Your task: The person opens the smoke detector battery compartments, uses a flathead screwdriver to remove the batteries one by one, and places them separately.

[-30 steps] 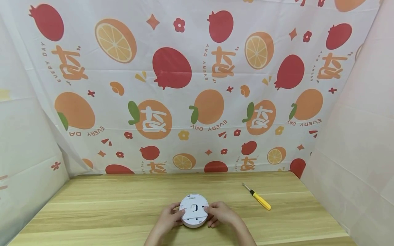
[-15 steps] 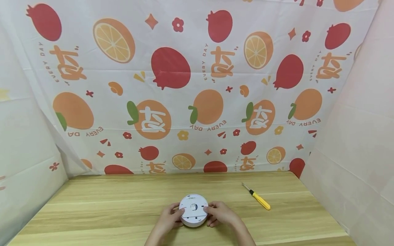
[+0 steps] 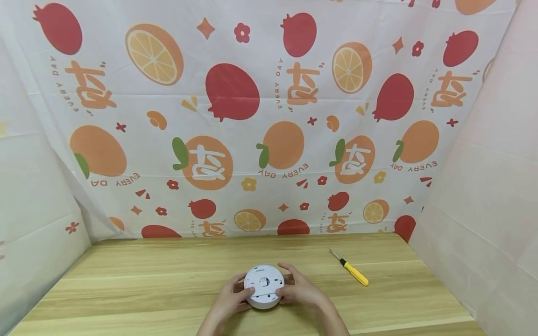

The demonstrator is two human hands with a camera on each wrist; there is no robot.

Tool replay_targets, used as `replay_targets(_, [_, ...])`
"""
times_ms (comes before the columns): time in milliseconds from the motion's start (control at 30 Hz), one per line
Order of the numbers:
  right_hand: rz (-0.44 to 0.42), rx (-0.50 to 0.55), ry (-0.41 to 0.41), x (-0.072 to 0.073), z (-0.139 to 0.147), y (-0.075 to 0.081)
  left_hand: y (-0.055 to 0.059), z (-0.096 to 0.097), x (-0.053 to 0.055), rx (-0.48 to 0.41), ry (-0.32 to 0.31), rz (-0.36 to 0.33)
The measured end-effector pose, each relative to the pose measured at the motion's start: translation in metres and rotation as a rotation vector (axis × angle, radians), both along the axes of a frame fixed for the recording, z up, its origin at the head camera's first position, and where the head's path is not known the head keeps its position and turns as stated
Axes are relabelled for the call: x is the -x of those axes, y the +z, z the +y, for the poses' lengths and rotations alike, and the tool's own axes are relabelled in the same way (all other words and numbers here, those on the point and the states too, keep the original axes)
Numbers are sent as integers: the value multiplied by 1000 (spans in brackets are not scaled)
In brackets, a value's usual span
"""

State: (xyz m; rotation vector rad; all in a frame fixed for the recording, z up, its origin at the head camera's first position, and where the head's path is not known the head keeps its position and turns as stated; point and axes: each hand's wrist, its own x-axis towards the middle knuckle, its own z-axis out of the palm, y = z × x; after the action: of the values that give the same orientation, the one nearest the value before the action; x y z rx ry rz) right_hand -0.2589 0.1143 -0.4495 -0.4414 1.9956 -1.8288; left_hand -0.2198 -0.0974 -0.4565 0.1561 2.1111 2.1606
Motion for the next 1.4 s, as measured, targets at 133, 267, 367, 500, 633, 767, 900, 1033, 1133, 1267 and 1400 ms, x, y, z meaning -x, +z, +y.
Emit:
replay_targets(133, [14, 1, 8, 0, 0, 0, -1, 1, 1, 5, -6, -6])
replay_targets(267, [19, -16, 4, -1, -1, 1, 0, 1, 0, 2, -26, 8])
replay_targets(367, [13, -22, -1, -2, -1, 2, 0, 1, -1, 1, -51, 32])
replay_targets(500, [15, -26, -7, -1, -2, 1, 0, 1, -2, 2, -68, 44])
replay_targets(633, [29, -47, -14, -1, -1, 1, -2, 0, 0, 7, -62, 46])
replay_targets(767, [47, -78, -21, 0, -1, 2, -4, -1, 1, 7, -57, 45])
replay_targets(900, [84, -97, -6, 0, 0, 3, -3, -1, 1, 10, -53, 51])
replay_targets(1033, [110, -104, 7, 0, -1, 3, -1, 0, 0, 0, -55, 58])
replay_targets(1133, [118, -111, 8, 0, -1, 2, 0, 0, -1, -12, -61, 56])
replay_targets(1267, [130, -114, 13, 1, -1, 1, 1, -1, -2, -11, -60, 51])
replay_targets(1400, [133, -112, 12, 1, -2, 0, 1, -1, -2, 5, -57, 52])
